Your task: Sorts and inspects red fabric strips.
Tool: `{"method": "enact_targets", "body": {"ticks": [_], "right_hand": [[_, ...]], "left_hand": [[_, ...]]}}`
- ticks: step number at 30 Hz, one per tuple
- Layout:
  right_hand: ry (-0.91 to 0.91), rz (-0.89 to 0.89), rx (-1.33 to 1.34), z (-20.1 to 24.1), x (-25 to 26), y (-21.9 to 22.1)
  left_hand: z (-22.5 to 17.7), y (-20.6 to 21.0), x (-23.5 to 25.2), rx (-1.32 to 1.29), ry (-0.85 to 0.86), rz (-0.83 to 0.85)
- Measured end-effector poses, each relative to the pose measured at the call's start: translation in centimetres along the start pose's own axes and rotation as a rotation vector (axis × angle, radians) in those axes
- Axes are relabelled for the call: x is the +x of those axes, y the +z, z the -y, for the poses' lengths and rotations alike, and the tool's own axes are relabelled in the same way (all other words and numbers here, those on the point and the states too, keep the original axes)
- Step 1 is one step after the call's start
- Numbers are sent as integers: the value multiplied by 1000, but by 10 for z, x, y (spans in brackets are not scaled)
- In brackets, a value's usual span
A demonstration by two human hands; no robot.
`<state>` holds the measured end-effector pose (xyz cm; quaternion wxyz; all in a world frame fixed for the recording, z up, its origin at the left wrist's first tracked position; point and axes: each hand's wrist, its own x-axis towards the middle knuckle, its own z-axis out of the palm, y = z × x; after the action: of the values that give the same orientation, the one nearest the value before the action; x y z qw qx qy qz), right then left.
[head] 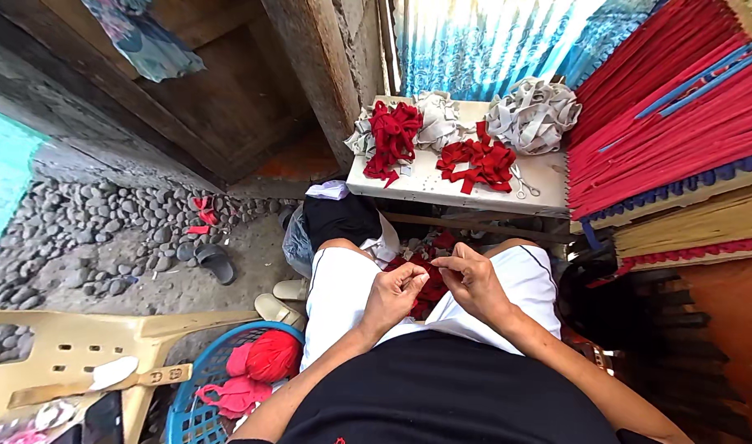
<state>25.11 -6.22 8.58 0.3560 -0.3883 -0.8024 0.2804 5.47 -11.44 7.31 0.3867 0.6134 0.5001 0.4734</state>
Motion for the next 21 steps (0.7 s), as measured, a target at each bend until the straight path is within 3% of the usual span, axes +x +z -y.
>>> {"method": "enact_targets", "body": {"ticks": [4,8,10,13,17,21], "right_hand": [[-45,154,-31,1,-1,-6],[-73,302,168,-1,-3,-12],[-70,289,311,0,-3,-13],[-44,130,385,3,-3,-13],[-114,3,125,-2,-1,-13],[-112,170,-114,-7,-3,-18]], "left_hand": [[4,-4,3,50,36,-14],[6,-3,6,-85,-54,-24],[9,1,6,-175,-100,17],[10,9,2,-203,-118,76],[16,14,-2,-30,8,150],[17,12,-3,44,74,153]]}}
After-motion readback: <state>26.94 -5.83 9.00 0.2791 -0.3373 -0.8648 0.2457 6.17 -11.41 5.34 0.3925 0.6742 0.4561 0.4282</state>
